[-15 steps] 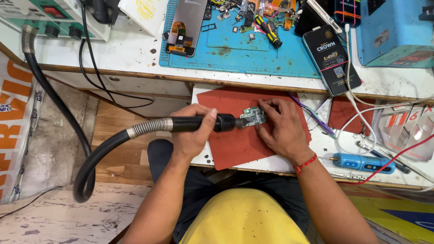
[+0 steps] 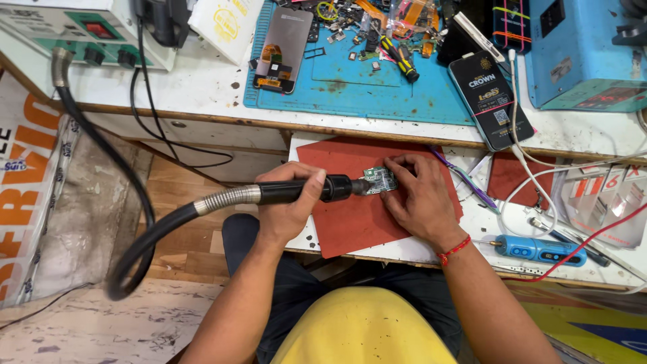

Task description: The person handles a circuit board on a red mat, applying a substance to its surface with a small brush and then using a heat gun to apply heat to specific components.

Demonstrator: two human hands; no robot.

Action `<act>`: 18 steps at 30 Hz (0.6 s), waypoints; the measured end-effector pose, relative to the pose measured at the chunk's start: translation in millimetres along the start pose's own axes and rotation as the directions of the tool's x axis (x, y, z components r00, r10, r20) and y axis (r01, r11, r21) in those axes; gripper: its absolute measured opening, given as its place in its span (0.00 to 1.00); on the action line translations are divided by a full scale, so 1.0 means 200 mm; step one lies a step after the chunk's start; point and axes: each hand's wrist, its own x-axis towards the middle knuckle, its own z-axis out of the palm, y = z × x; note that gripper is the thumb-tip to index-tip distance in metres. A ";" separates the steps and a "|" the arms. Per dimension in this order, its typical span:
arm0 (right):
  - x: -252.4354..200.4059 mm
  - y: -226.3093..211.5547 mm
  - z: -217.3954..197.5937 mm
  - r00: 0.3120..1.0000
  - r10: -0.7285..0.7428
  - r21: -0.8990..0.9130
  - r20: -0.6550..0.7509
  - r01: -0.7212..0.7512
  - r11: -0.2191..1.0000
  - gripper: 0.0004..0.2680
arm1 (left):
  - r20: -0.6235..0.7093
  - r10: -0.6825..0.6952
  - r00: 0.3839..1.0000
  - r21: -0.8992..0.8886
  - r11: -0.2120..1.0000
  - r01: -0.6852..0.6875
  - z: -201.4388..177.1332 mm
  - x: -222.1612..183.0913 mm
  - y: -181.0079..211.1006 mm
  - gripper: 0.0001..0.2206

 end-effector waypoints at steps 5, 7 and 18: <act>-0.01 0.00 0.00 1.000 -0.022 0.024 -0.012 0.022 0.999 0.20 | -0.031 -0.003 1.000 -0.081 0.997 0.000 0.00 0.00 -0.01 0.12; -0.01 0.00 -0.01 1.000 -0.012 0.023 -0.011 0.012 1.000 0.20 | 0.057 0.103 0.993 -0.111 0.989 -0.096 -0.02 -0.03 -0.03 0.12; 0.00 -0.02 0.00 1.000 0.012 0.007 -0.029 -0.011 1.000 0.20 | -0.138 0.000 0.990 -0.366 0.929 -0.051 0.01 -0.09 -0.31 0.12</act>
